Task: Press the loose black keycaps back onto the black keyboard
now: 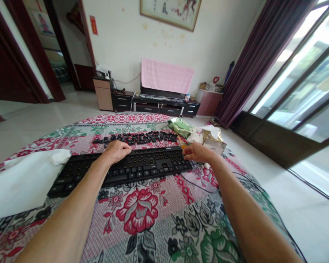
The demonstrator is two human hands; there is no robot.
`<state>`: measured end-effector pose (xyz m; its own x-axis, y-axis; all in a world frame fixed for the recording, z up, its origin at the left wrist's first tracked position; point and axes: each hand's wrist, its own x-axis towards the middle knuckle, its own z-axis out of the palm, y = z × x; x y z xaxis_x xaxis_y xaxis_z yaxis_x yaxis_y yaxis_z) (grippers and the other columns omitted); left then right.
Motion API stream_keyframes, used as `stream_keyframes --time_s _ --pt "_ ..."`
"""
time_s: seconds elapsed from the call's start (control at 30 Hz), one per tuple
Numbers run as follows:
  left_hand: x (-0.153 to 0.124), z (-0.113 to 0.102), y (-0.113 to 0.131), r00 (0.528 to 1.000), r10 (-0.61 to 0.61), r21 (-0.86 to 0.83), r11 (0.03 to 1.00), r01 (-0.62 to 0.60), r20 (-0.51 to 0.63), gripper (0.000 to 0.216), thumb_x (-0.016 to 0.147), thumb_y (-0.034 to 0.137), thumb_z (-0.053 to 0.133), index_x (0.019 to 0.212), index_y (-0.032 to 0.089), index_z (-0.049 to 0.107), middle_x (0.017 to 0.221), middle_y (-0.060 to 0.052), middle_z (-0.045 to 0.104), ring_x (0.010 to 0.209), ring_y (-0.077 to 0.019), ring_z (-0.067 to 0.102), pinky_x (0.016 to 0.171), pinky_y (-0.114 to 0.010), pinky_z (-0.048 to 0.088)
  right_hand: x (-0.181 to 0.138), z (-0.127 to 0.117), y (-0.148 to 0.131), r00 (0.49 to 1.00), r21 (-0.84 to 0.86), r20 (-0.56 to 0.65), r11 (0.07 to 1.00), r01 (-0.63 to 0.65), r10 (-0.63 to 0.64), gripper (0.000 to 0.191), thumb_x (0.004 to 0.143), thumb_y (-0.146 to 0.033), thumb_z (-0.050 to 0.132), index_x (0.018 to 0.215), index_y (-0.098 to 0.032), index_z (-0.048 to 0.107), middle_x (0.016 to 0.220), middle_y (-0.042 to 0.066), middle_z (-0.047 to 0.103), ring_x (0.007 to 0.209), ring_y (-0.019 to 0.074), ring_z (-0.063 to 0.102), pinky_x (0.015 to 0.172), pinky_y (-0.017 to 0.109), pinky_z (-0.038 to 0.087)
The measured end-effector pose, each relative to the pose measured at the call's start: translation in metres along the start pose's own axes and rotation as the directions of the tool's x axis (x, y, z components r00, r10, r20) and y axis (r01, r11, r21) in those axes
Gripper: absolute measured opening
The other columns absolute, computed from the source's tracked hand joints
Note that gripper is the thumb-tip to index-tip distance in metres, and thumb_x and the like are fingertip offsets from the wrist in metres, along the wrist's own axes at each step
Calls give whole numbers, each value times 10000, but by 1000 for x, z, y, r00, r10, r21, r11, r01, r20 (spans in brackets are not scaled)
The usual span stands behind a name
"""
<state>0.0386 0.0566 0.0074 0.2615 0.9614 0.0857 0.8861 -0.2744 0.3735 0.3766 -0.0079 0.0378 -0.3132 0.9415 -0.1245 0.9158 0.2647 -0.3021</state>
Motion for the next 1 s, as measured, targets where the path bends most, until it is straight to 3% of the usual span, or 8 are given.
stream_keyframes --time_s 0.13,0.67,1.0 --pt "0 0 0 1000 12 -17 1000 -12 1 313 650 372 475 831 232 687 810 -8 680 721 -174 600 659 -226 404 0 1 0 1000 56 21 998 -16 15 249 694 -371 493 733 -159 618 618 -1 578 543 97 476 490 212 339" --pt "0 -1 0 1000 -6 10 1000 5 14 306 665 383 477 844 242 682 826 6 680 726 -155 597 657 -210 401 7 9 -6 992 -105 -115 993 -60 48 109 608 -261 508 608 -169 565 529 -17 528 496 86 451 455 204 308" --pt "1 1 -2 1000 -2 22 1000 1 14 311 673 392 474 858 245 677 833 10 680 743 -152 598 668 -204 404 8 8 -8 992 -284 -109 958 37 -70 133 633 -257 497 630 -162 591 528 -6 536 479 82 427 456 210 276"
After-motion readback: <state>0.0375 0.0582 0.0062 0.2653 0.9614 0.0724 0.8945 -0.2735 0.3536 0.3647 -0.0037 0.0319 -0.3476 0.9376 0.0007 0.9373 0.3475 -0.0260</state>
